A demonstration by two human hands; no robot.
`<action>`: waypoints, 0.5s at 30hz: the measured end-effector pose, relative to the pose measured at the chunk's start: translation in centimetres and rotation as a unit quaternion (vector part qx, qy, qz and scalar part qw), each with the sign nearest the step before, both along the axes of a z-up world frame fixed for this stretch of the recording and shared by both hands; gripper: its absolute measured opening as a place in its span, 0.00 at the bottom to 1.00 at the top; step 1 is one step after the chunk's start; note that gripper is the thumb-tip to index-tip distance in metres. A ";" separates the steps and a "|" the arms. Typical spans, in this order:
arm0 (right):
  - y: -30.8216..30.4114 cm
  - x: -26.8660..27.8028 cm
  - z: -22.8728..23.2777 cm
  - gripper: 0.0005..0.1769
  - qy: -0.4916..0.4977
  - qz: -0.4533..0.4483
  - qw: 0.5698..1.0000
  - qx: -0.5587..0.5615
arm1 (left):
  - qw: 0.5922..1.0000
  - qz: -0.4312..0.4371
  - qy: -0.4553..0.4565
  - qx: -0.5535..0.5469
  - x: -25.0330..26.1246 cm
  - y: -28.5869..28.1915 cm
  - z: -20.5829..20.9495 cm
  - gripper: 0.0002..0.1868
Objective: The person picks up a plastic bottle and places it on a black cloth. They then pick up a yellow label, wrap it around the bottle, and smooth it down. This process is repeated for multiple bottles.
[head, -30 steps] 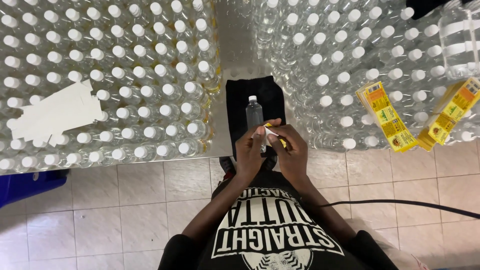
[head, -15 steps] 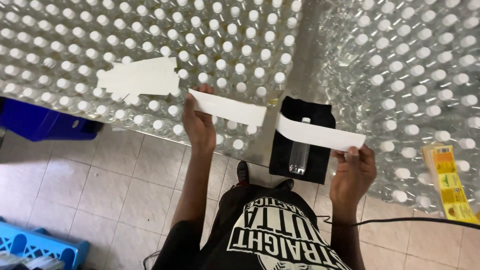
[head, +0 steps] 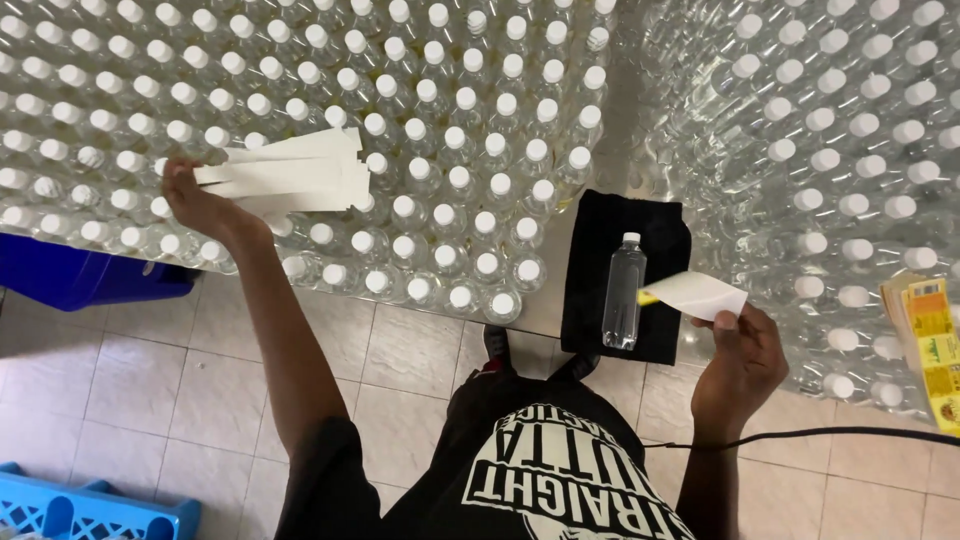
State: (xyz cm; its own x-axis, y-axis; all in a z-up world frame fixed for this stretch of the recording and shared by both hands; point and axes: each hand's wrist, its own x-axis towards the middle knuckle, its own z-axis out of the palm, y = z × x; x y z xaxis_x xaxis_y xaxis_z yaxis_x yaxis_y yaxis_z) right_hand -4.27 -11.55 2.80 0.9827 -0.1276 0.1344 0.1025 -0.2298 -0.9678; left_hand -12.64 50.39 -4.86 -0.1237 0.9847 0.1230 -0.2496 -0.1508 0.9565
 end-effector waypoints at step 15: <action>-1.0 0.1 1.4 0.09 -0.297 0.269 0.902 -0.161 | 0.655 -0.701 -0.031 -0.281 2.8 -42.8 1.3 0.38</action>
State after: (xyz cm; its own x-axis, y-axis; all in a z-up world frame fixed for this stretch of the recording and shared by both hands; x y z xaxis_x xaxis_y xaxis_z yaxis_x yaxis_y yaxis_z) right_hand -4.13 -12.52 4.20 0.6326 0.4864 0.6026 0.7618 -0.2510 -0.5971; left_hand -9.87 7.60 -3.58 0.9625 0.0242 -0.2703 0.1929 0.6398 0.7439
